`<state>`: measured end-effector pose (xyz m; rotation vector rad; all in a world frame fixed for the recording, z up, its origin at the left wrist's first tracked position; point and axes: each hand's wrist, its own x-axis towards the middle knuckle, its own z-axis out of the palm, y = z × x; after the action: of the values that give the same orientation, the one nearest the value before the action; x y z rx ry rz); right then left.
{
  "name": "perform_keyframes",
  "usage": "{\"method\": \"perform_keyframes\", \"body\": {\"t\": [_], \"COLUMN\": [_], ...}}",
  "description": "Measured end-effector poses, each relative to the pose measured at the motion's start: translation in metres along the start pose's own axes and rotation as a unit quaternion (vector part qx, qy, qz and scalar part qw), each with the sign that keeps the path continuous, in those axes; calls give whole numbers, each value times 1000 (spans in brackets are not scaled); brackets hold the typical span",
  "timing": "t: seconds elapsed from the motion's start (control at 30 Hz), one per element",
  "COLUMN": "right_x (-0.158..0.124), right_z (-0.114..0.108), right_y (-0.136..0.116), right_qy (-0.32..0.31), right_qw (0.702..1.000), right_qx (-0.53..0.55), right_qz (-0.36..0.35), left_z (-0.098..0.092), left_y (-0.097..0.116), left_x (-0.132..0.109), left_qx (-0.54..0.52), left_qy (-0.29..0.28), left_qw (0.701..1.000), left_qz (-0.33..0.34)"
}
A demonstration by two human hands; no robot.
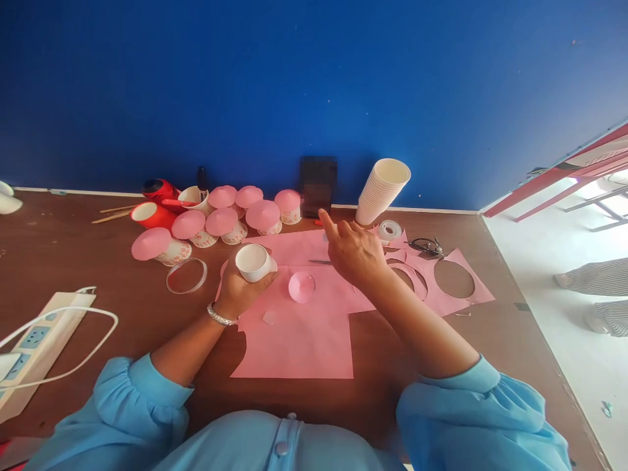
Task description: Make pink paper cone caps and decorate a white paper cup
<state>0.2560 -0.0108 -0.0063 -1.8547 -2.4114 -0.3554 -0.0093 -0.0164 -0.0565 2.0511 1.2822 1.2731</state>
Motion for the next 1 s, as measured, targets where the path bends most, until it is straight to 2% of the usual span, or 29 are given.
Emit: {"method": "perform_keyframes", "body": {"t": [0.17, 0.37, 0.7, 1.0], "right_x": [25, 46, 55, 49], "right_z": [0, -2, -4, -7], "right_y": [23, 41, 38, 43], "right_qy": [-22, -24, -42, -4], "right_qw": [997, 995, 995, 997], "right_qx": [-72, -90, -89, -77], "right_qz": [-8, -20, -27, 17], "left_z": [2, 3, 6, 5], "left_y": [-3, -4, -6, -6], "left_x": [-1, -3, -4, -4], "left_qx": [-2, 0, -3, 5], "left_qy": [-1, -2, 12, 11], "left_qw": [1000, 1000, 1000, 1000], "left_qz": [3, 12, 16, 16]}}
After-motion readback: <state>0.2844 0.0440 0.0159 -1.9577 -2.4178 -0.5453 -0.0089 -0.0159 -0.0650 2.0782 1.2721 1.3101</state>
